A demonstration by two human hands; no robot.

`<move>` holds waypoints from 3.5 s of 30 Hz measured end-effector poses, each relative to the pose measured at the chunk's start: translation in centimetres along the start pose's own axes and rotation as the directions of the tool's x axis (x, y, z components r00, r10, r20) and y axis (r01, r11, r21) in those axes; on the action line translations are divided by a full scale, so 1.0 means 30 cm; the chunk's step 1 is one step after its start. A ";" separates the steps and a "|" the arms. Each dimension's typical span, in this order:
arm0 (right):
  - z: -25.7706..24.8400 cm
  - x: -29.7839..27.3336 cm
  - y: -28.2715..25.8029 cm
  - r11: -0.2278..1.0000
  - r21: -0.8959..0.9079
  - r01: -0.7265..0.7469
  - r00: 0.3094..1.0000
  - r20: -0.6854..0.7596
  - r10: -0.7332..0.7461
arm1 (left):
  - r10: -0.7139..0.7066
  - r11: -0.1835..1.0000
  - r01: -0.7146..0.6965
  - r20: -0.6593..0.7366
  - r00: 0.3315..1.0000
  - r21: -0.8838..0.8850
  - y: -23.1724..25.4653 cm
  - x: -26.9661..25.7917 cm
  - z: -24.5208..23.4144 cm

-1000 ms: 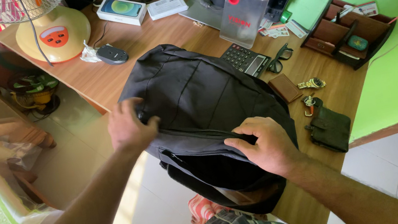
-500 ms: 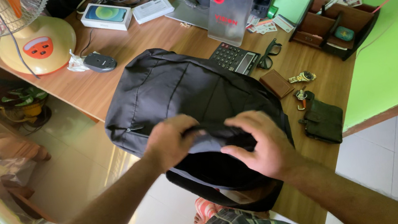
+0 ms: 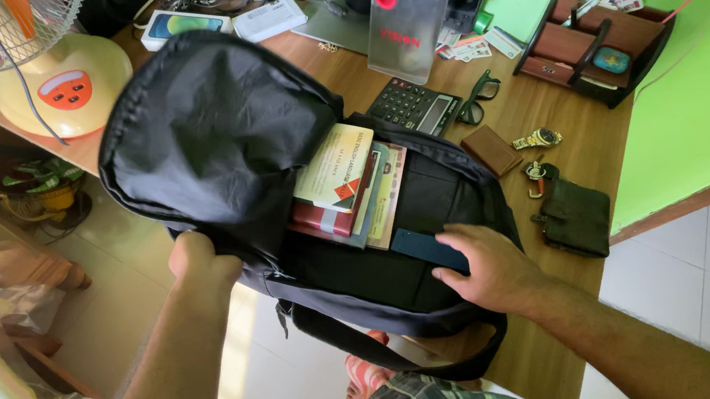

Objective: The person packs a black backpack with daily essentials. They place a calculator, a red notebook, two books, a pamphlet, keys, a water bottle, a wallet, and a watch into the bag, then zip it closed.

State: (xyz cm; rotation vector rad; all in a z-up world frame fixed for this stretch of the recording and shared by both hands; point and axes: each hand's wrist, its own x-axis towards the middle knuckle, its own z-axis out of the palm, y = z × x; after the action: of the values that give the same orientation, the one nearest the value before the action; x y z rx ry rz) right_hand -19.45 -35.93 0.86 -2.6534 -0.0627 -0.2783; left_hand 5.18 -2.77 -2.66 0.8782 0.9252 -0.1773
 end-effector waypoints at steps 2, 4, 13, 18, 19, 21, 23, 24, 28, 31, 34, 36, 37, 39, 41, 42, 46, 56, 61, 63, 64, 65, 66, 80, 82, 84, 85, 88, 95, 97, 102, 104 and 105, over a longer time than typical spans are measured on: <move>0.009 -0.011 0.032 0.992 -0.068 -0.108 0.985 0.129 0.116 | 0.035 0.997 -0.032 -0.045 0.998 0.072 -0.027 0.013 -0.019; 0.007 -0.023 0.051 0.983 -0.107 -0.151 0.972 0.167 0.167 | 0.127 0.982 -0.114 -0.079 0.989 0.151 -0.041 0.006 -0.035; 0.007 -0.018 0.077 0.999 -0.028 -0.027 0.998 0.061 0.029 | 0.725 -0.643 -0.723 0.503 -0.470 0.252 -0.195 -0.350 -0.065; 0.105 0.102 0.053 0.991 0.037 0.132 0.990 0.042 -0.133 | 0.184 -0.145 -0.863 0.871 0.456 0.483 -0.395 -0.521 0.008; 0.120 0.126 0.046 0.993 0.024 0.115 0.992 0.058 -0.117 | 0.022 -0.131 -0.777 0.785 0.619 0.616 -0.421 -0.531 0.019; 0.144 0.172 0.025 0.997 -0.001 0.082 0.993 0.091 -0.081 | -0.095 -0.309 -0.695 0.706 0.702 0.649 -0.455 -0.538 0.026; 0.162 0.213 0.012 0.997 -0.071 -0.028 0.977 0.209 0.042 | -0.131 -0.413 -0.650 0.665 0.736 0.638 -0.479 -0.535 0.023; 0.165 0.227 0.012 0.990 -0.113 -0.080 0.959 0.263 0.108 | -0.121 -0.430 -0.654 0.678 0.725 0.623 -0.490 -0.535 0.022; 0.171 0.254 0.043 0.973 0.069 -0.219 0.938 0.291 0.190 | -0.107 -0.466 -0.667 0.711 0.695 0.581 -0.523 -0.541 0.025; 0.169 0.258 0.072 0.961 0.226 -0.160 0.958 0.272 0.095 | -0.073 -0.477 -0.634 0.691 0.719 0.609 -0.536 -0.558 0.032; 0.148 0.247 0.097 0.957 0.285 0.047 0.975 0.197 -0.107 | -0.076 -0.531 -0.591 0.660 0.747 0.608 -0.562 -0.583 0.032; 0.105 0.233 0.126 0.901 0.401 0.165 0.956 0.162 -0.246 | -0.038 -0.541 -0.610 0.708 0.705 0.578 -0.576 -0.592 0.022; 0.083 0.221 0.137 0.895 0.397 0.204 0.939 0.180 -0.294 | -0.020 -0.547 -0.619 0.731 0.682 0.563 -0.584 -0.595 0.016; 0.028 0.192 0.168 0.875 0.390 0.288 0.895 0.216 -0.391 | -0.019 -0.589 -0.607 0.741 0.671 0.534 -0.602 -0.595 0.013; -0.036 0.151 0.204 0.913 0.325 0.248 0.867 0.345 -0.359 | -0.014 -0.603 -0.605 0.751 0.660 0.520 -0.616 -0.591 0.019; -0.070 0.126 0.227 0.930 0.287 0.230 0.850 0.405 -0.336 | -0.009 -0.598 -0.610 0.757 0.654 0.520 -0.624 -0.588 0.024; -0.211 0.029 0.339 0.943 0.271 0.192 0.861 0.414 -0.294 | -0.013 -0.605 -0.615 0.766 0.643 0.506 -0.648 -0.582 0.049; -0.282 -0.163 0.495 0.957 0.281 0.073 0.988 0.108 -0.107 | -0.050 -0.521 -0.583 0.660 0.750 0.623 -0.602 -0.651 0.187; -0.250 -0.212 0.569 0.976 0.210 0.056 0.996 -0.085 -0.039 | 0.019 -0.417 -0.657 0.729 0.684 0.628 -0.620 -0.621 0.381; -0.217 -0.186 0.582 0.968 0.252 0.015 1.000 -0.016 -0.011 | 0.009 -0.419 -0.705 0.779 0.627 0.572 -0.612 -0.560 0.496; -0.209 -0.181 0.583 0.968 0.248 0.023 1.000 -0.002 -0.023 | 0.042 -0.387 -0.733 0.805 0.592 0.559 -0.609 -0.524 0.558; -0.201 -0.173 0.580 0.969 0.246 0.031 0.999 0.013 -0.035 | 0.075 -0.354 -0.761 0.828 0.556 0.544 -0.601 -0.485 0.623; -0.204 -0.166 0.577 0.970 0.238 0.040 0.998 0.031 -0.049 | 0.107 -0.334 -0.775 0.838 0.535 0.537 -0.592 -0.446 0.694; -0.305 -0.088 0.474 0.740 0.373 -0.559 0.819 0.107 0.564 | 0.018 -0.781 -0.624 0.997 -0.072 -0.031 -0.343 -0.030 1.381; -0.314 -0.066 0.462 0.692 0.390 -0.608 0.780 0.130 0.612 | -0.013 -0.809 -0.587 0.999 0.048 0.018 -0.323 -0.046 1.443; -0.324 -0.041 0.452 0.677 0.408 -0.612 0.775 0.140 0.616 | -0.047 -0.815 -0.579 0.993 0.107 0.023 -0.309 -0.064 1.462; -0.327 -0.026 0.448 0.686 0.418 -0.595 0.786 0.125 0.606 | -0.071 -0.804 -0.594 0.992 0.106 0.006 -0.293 -0.069 1.459; -0.340 0.026 0.442 0.728 0.411 -0.549 0.820 0.094 0.565 | -0.117 -0.725 -0.689 0.989 0.094 -0.021 -0.267 -0.079 1.404; -0.371 0.127 0.497 0.836 0.433 -0.339 0.925 -0.010 0.380 | 0.060 -0.547 -0.804 0.947 -0.316 -0.234 -0.216 -0.206 1.222; -0.383 0.153 0.504 0.852 0.465 -0.240 0.948 -0.077 0.309 | 0.129 -0.486 -0.859 0.959 -0.251 -0.160 -0.163 -0.309 1.181; -0.493 0.237 0.452 0.893 0.445 -0.070 0.966 -0.192 0.172 | 0.194 -0.306 -0.952 0.979 -0.068 -0.006 -0.084 -0.627 1.040; -0.549 0.255 0.391 0.878 0.473 -0.075 0.969 -0.173 0.176 | 0.160 -0.212 -0.974 0.986 0.041 0.075 -0.094 -0.740 0.949; -0.578 0.258 0.356 0.871 0.486 -0.078 0.971 -0.161 0.177 | 0.141 -0.166 -0.975 0.982 0.126 0.149 -0.104 -0.789 0.900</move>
State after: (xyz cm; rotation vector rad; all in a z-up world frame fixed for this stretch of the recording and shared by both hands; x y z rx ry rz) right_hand -14.12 -53.39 12.74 -2.1144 0.1002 -0.4250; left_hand 5.93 -29.64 21.37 2.1374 -0.8809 -0.0101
